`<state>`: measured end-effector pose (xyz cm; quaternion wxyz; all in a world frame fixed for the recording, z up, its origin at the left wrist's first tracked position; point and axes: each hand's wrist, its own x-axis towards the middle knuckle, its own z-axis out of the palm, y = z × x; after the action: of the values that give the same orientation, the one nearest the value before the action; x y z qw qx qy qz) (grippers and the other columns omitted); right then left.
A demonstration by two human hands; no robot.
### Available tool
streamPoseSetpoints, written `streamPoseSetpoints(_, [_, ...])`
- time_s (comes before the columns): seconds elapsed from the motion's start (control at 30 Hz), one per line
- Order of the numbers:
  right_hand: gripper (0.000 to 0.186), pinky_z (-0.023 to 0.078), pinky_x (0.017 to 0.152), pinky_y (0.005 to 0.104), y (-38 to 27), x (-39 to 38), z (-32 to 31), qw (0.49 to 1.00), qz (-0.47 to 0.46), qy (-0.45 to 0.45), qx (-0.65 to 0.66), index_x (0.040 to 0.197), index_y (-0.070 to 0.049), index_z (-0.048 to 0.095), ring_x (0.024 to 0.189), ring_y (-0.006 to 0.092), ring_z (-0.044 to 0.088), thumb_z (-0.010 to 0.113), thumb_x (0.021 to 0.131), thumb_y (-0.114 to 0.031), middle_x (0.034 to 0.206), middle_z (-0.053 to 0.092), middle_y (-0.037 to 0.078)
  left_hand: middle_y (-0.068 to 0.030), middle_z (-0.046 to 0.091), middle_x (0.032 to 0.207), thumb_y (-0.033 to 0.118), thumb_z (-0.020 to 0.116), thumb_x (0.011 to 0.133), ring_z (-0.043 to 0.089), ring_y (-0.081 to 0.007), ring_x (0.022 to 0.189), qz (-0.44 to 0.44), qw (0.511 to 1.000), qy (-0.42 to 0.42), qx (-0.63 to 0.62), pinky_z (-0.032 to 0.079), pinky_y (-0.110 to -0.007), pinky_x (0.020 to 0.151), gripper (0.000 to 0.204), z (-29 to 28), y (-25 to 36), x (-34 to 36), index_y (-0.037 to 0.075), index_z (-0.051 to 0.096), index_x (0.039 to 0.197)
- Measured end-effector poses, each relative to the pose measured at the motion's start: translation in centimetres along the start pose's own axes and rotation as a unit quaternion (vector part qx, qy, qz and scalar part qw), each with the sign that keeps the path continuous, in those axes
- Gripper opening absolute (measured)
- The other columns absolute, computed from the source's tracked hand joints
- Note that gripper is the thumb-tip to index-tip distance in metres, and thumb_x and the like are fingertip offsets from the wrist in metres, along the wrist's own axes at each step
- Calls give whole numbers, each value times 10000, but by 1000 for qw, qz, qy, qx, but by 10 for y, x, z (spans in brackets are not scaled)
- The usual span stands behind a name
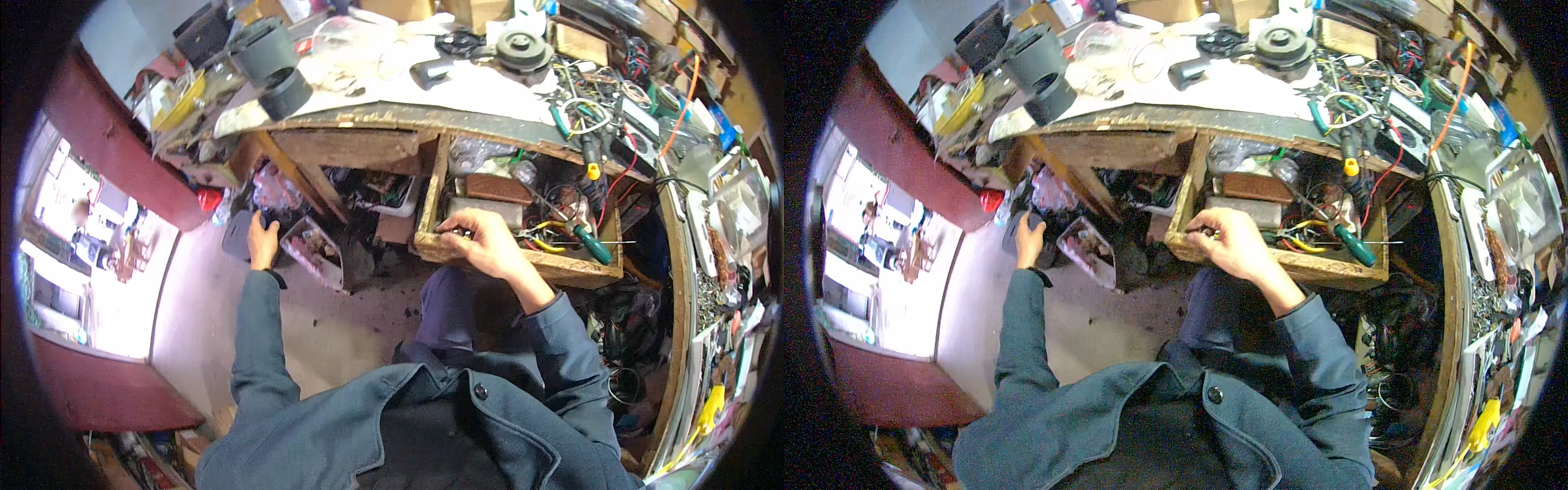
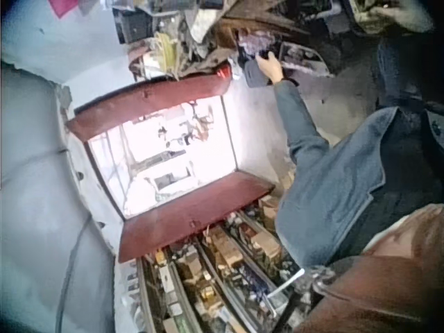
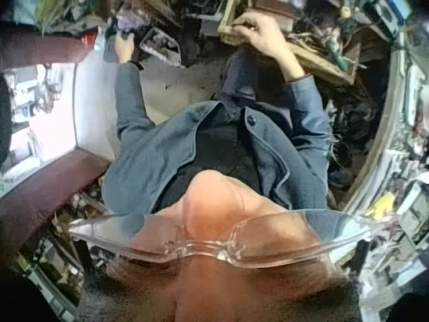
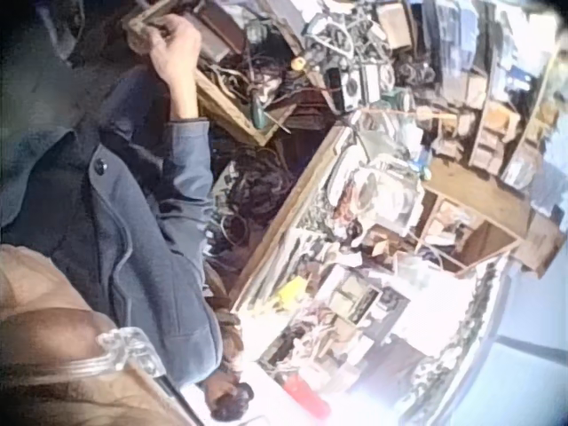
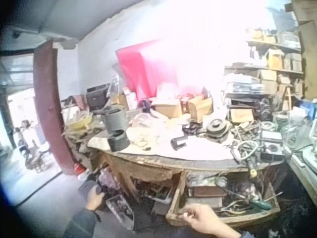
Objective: The person works at a cluttered workbench, handling small electronic components and wires. They use a screwdriver to manipulate parts within a wooden drawer and repeatedly pick up, inspect, and place down various items including wires and a small black component.
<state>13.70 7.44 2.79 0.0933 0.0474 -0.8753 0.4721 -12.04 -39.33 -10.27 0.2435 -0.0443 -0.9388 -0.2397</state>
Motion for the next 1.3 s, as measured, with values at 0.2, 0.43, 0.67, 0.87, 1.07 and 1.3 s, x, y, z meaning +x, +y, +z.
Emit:
streamPoseSetpoints(0.2, [246, 550, 846, 435, 9, 4, -2, 999, -37, -7, -23, 1033, -49, 770, 953, 353, 715, 758, 883, -244, 962, 741, 175, -187, 736, 1273, 137, 741, 933, 719, -225, 1126, 2, 955, -166, -247, 567, -359, 962, 450, 17, 144, -15, -2, 660, 1354])
streamPoseSetpoints(0.43, [249, 550, 815, 434, 14, 3, -3, 1000, -8, -19, 0, 1040, -58, 772, 932, 349, 720, 760, 894, -258, 968, 745, 164, -167, 755, 1190, 110, 670, 985, 745, -264, 997, 136, 943, -62, -296, 578, -356, 872, 311, 6, 259, -16, 22, 693, 1282])
streamPoseSetpoints(0.67, [263, 542, 870, 461, 4, 6, -2, 996, -19, -39, -78, 1056, -104, 769, 998, 365, 690, 743, 895, -310, 996, 718, 146, -198, 744, 1165, 127, 655, 982, 717, -350, 1082, 237, 943, 6, -232, 552, -415, 960, 291, -13, 323, 31, 25, 707, 1250])
streamPoseSetpoints(0.87, [243, 535, 858, 487, 1, 2, 3, 990, -19, -3, -139, 1045, -117, 749, 987, 379, 660, 739, 894, -307, 971, 674, 138, -256, 693, 1182, 182, 675, 949, 684, -415, 1088, 272, 931, -87, -228, 531, -477, 967, 417, -2, 401, 93, 8, 622, 1324])
streamPoseSetpoints(1.07, [239, 548, 844, 479, -7, 0, 2, 988, -5, -8, -151, 1045, -110, 735, 978, 367, 676, 724, 899, -299, 972, 697, 128, -289, 647, 1133, 281, 727, 897, 662, -444, 1063, 294, 932, -121, -172, 533, -519, 925, 489, 53, 439, 129, 1, 611, 1280])
streamPoseSetpoints(1.3, [274, 541, 840, 473, -5, 3, 5, 984, 1, 4, -179, 985, -73, 727, 964, 366, 671, 729, 902, -334, 937, 702, 146, -271, 679, 1132, 177, 632, 917, 655, -440, 1086, 369, 926, 6, -78, 511, -520, 966, 327, 73, 442, 136, -4, 694, 1182])
